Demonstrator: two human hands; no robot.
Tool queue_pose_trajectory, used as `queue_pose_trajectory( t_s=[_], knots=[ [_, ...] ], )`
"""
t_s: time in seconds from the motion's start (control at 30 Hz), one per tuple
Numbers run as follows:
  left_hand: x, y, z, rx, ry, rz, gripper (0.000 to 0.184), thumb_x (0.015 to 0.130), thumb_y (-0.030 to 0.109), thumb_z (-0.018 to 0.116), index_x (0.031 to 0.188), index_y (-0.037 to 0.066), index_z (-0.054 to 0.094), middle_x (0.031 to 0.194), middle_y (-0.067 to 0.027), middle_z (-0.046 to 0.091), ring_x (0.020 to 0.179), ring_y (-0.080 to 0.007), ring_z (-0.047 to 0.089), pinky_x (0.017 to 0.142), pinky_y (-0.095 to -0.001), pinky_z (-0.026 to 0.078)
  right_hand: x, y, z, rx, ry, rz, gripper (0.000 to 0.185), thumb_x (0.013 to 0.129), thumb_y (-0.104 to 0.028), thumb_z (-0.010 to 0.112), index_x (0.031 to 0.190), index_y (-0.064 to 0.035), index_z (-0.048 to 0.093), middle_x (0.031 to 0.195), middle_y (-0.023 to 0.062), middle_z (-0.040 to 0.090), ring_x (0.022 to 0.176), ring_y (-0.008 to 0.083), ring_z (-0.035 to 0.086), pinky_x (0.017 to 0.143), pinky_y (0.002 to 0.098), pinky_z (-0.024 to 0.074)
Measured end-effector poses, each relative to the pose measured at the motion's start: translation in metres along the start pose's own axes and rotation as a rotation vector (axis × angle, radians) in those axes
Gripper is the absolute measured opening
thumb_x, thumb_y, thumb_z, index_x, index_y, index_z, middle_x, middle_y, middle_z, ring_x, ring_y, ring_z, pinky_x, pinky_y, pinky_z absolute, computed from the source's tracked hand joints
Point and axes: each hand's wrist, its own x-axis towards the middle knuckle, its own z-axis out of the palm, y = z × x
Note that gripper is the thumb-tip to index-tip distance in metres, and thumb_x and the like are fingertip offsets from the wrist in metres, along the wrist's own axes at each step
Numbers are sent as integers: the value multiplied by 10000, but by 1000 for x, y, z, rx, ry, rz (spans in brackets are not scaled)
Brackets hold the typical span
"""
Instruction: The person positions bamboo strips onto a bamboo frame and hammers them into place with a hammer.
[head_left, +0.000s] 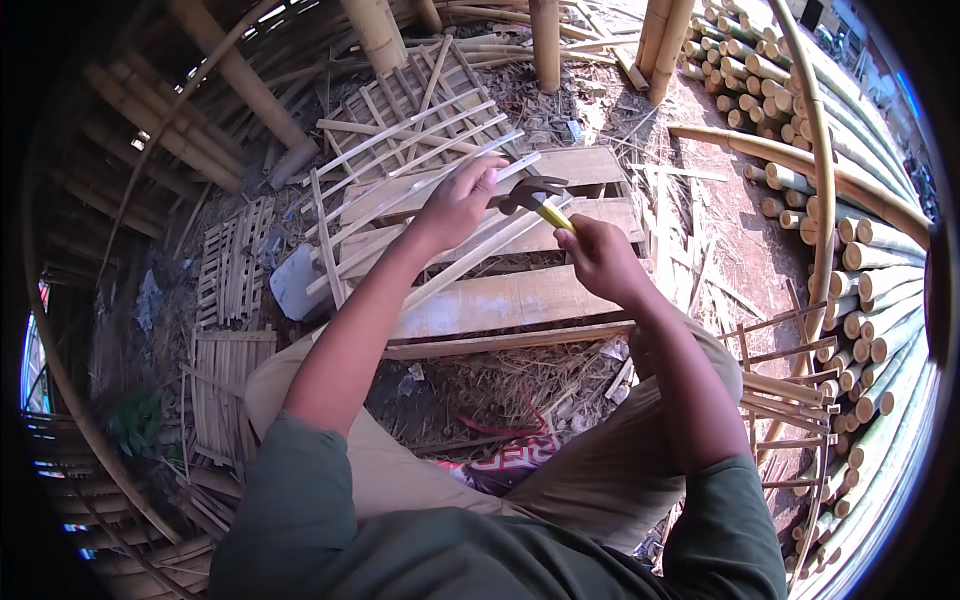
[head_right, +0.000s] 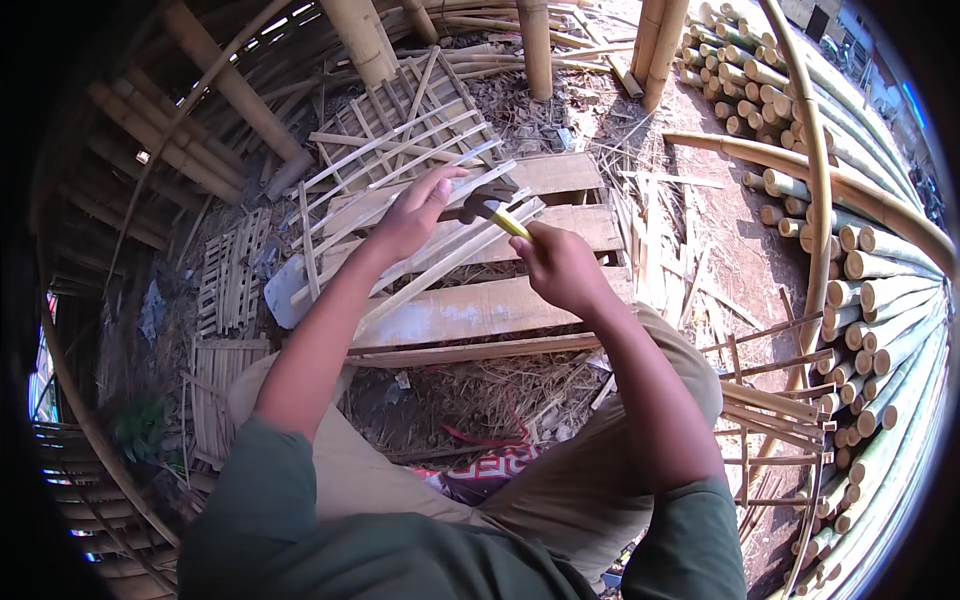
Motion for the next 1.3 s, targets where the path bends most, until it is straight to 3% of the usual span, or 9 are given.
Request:
queue_pose_trajectory(
  t_s=[0.03, 0.07, 0.17, 0.2, 0.3, 0.73, 0.9, 1.2, 1.3],
  knots=[
    [13, -21, 20, 118, 28, -55, 389, 1029, 306, 414, 1348, 107, 515, 1414, -169, 478, 1331, -318, 451, 1163, -480, 254, 3, 7, -4, -102, 80, 21, 291, 972, -243, 583, 829, 11, 578, 603, 207, 530, 532, 372, 515, 545, 459, 391],
    [23, -44, 44, 287, 87, -144, 450, 994, 334, 446, 1381, 107, 475, 1485, -182, 409, 1399, -350, 360, 1154, -639, 143, 4, 8, -8, -152, 123, 72, 297, 975, -259, 560, 834, 2, 580, 645, 226, 582, 617, 434, 575, 584, 504, 426],
    [30, -76, 101, 524, 323, -350, 525, 985, 381, 426, 1438, 117, 407, 1570, -164, 287, 1482, -336, 196, 1117, -720, 3, 17, 41, -4, -355, 269, 96, 307, 980, -278, 553, 854, 1, 583, 638, 219, 578, 599, 411, 577, 572, 485, 429],
    [30, -81, 109, 526, 230, -437, 610, 973, 413, 407, 1501, 120, 318, 1623, -137, 161, 1513, -325, 54, 1121, -703, -55, 20, 46, -4, -347, 254, 192, 334, 982, -303, 532, 854, 0, 591, 682, 239, 608, 679, 447, 606, 622, 528, 452],
    [20, -91, 128, 844, 346, -302, 621, 966, 381, 416, 1518, 120, 302, 1630, -129, 137, 1512, -309, 75, 1131, -690, -32, 29, 68, 1, -394, 236, 234, 383, 1001, -349, 479, 860, -13, 597, 723, 248, 629, 704, 451, 615, 665, 547, 467],
    [21, -85, 128, 838, 339, -335, 660, 948, 375, 420, 1535, 115, 269, 1619, -139, 177, 1506, -313, 115, 1131, -698, -2, 22, 66, 11, -531, 171, 237, 387, 999, -356, 487, 845, -18, 597, 708, 232, 640, 675, 436, 629, 632, 539, 482],
    [21, -83, 127, 839, 345, -335, 659, 947, 381, 415, 1534, 116, 276, 1617, -136, 185, 1505, -316, 116, 1129, -701, -1, 31, 40, 3, -450, 378, 171, 381, 998, -339, 498, 807, -18, 571, 680, 245, 624, 645, 434, 626, 586, 546, 464],
    [22, -87, 130, 865, 364, -329, 646, 950, 392, 403, 1531, 131, 297, 1614, -135, 200, 1502, -326, 127, 1120, -713, -10, 30, 55, 16, -550, 196, 184, 372, 995, -336, 498, 839, -14, 598, 682, 232, 639, 635, 434, 633, 597, 543, 486],
    [21, -85, 130, 871, 371, -323, 643, 950, 391, 401, 1530, 130, 301, 1613, -135, 204, 1502, -326, 128, 1120, -714, -10, 31, 48, 15, -535, 320, 147, 360, 993, -332, 502, 838, -19, 590, 670, 226, 636, 620, 434, 630, 581, 540, 485]
  ],
)
